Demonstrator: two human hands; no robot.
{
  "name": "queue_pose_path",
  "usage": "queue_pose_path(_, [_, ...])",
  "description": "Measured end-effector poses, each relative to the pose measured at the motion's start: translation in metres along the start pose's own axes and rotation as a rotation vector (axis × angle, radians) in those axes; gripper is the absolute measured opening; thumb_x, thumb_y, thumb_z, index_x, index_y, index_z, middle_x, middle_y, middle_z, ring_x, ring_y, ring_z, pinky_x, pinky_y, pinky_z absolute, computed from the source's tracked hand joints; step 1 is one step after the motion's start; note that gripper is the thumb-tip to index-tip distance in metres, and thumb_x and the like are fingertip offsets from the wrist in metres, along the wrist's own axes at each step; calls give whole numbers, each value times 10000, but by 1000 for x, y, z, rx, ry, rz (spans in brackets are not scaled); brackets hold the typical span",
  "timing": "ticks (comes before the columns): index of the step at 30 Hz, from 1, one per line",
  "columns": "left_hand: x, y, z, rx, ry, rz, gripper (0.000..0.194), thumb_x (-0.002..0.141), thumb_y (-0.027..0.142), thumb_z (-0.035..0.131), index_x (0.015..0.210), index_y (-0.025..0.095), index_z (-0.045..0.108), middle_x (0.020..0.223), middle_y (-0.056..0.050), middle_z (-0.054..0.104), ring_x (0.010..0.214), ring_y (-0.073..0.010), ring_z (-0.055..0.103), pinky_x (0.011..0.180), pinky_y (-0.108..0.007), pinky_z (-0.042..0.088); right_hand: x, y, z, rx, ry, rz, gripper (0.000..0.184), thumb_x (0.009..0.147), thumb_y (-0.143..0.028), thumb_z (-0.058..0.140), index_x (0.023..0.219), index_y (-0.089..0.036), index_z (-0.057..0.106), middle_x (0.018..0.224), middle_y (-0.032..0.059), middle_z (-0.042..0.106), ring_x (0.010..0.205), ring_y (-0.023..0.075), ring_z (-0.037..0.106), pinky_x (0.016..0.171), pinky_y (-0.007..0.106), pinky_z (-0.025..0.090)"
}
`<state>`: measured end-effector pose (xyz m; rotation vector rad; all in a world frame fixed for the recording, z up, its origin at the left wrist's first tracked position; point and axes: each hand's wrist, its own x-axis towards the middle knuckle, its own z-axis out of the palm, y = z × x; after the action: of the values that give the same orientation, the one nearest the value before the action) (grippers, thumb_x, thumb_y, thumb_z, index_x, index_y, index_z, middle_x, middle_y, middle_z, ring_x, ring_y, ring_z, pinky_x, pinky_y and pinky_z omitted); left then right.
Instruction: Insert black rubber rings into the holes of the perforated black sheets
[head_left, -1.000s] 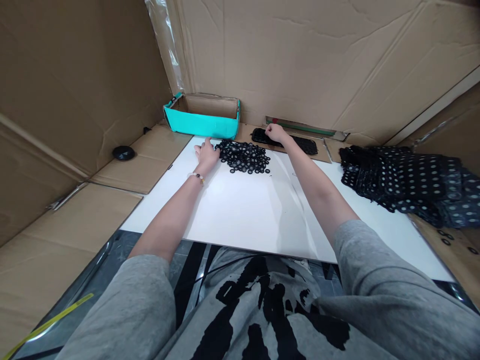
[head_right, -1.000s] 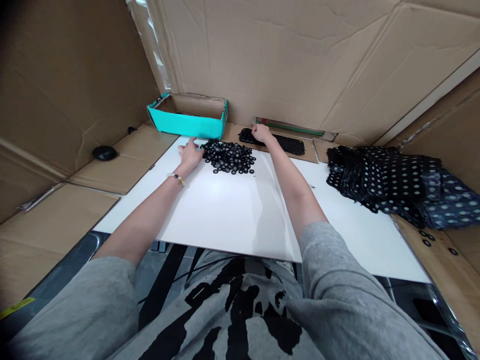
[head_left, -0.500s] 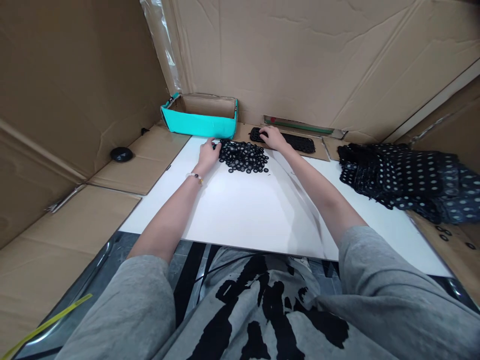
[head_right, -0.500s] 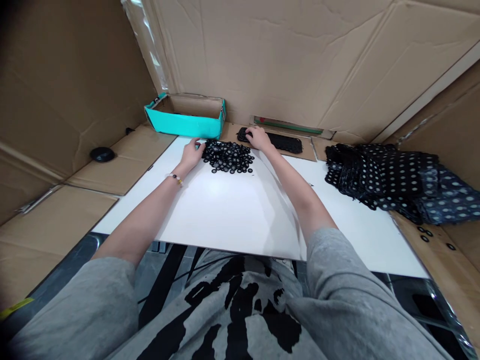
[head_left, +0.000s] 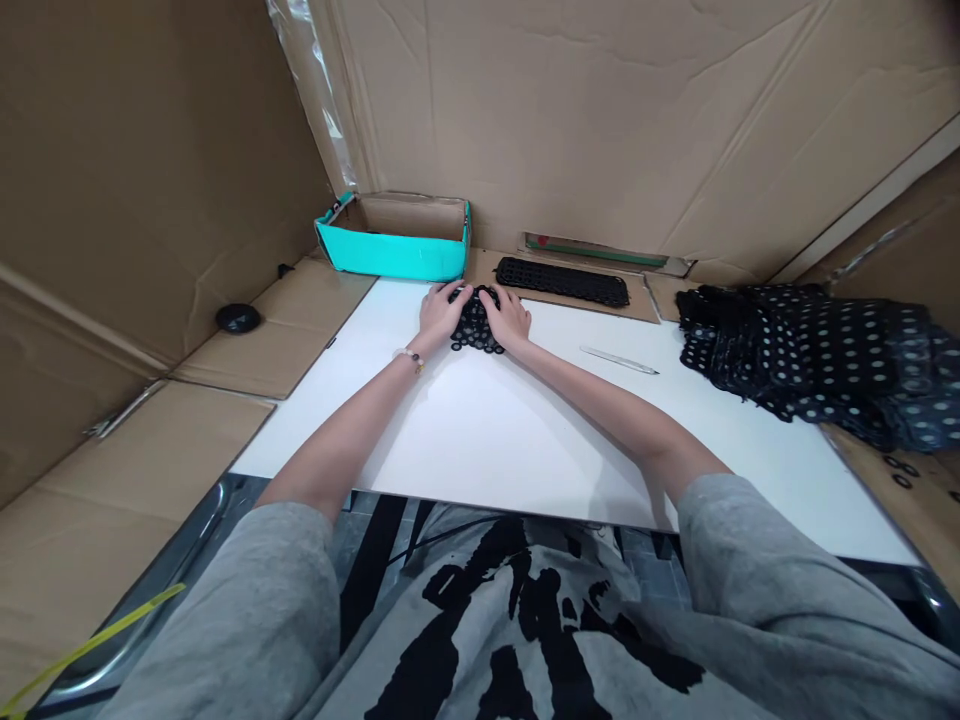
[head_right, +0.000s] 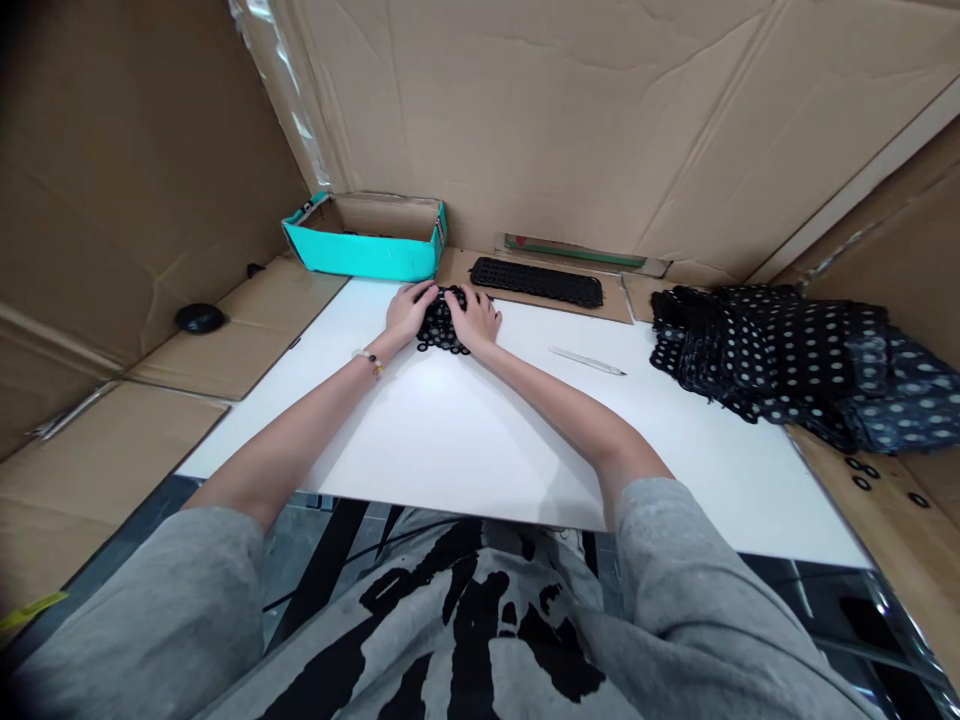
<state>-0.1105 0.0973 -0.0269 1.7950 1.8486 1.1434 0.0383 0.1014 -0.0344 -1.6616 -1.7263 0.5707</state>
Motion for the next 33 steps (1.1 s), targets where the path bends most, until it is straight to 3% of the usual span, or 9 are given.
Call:
queue_pose_path(5, [-6,14,8,-32,81,-77,346,991,401,561,1157,221,805,1410,-112,652,1424,-285,509,1228,-387,341,-1,-14,4,82,43,33,417,1015,-501,407,1252,-309,691,1471,71,596,1391,285,523,1208,478,329])
queue_pose_path(12, [-1,11,14,-457,228,-197,233,918,277,576,1049,246,767,1187,-42,775,1167,-227,692,1092,-340,482,5,-41,23,328,128,-19,307,954,-358,412,996,-233,689,1205,98,711,1176,225,636,1083,317,447])
queue_pose_path(18, [-4,25,16,-550,283,-199,168,838,248,609,932,262,747,1079,-40,791,1121,-247,711,1057,-372,516,4,-34,28,525,158,30,285,893,-339,379,920,-245,646,1133,112,719,1136,250,637,1066,375,484])
queue_pose_path(22, [-9,38,13,-531,253,-177,181,834,252,608,931,293,754,1088,-32,787,1099,-255,718,1050,-400,532,1,-28,25,623,178,29,318,878,-380,378,940,-234,654,1118,139,715,1114,268,639,1046,405,507])
queue_pose_path(27, [-4,54,2,-530,260,-103,188,850,249,600,948,303,751,1067,-18,783,1087,-247,722,1042,-387,552,5,-33,13,489,179,-59,469,928,-385,299,1119,-240,701,1209,129,705,1192,274,630,1052,402,494])
queue_pose_path(30, [18,66,-13,-519,291,-49,174,871,247,595,961,265,743,1071,-19,779,1094,-235,717,1049,-358,548,28,-48,6,470,190,-140,517,959,-380,276,1219,-231,698,1244,114,700,1211,282,629,1055,403,492])
queue_pose_path(33, [64,72,-34,-389,323,-15,229,936,272,537,1038,240,740,1130,-10,766,1157,-232,696,1067,-362,530,76,-76,9,459,170,-209,566,995,-392,233,1324,-222,660,1286,97,686,1267,305,600,1072,433,474])
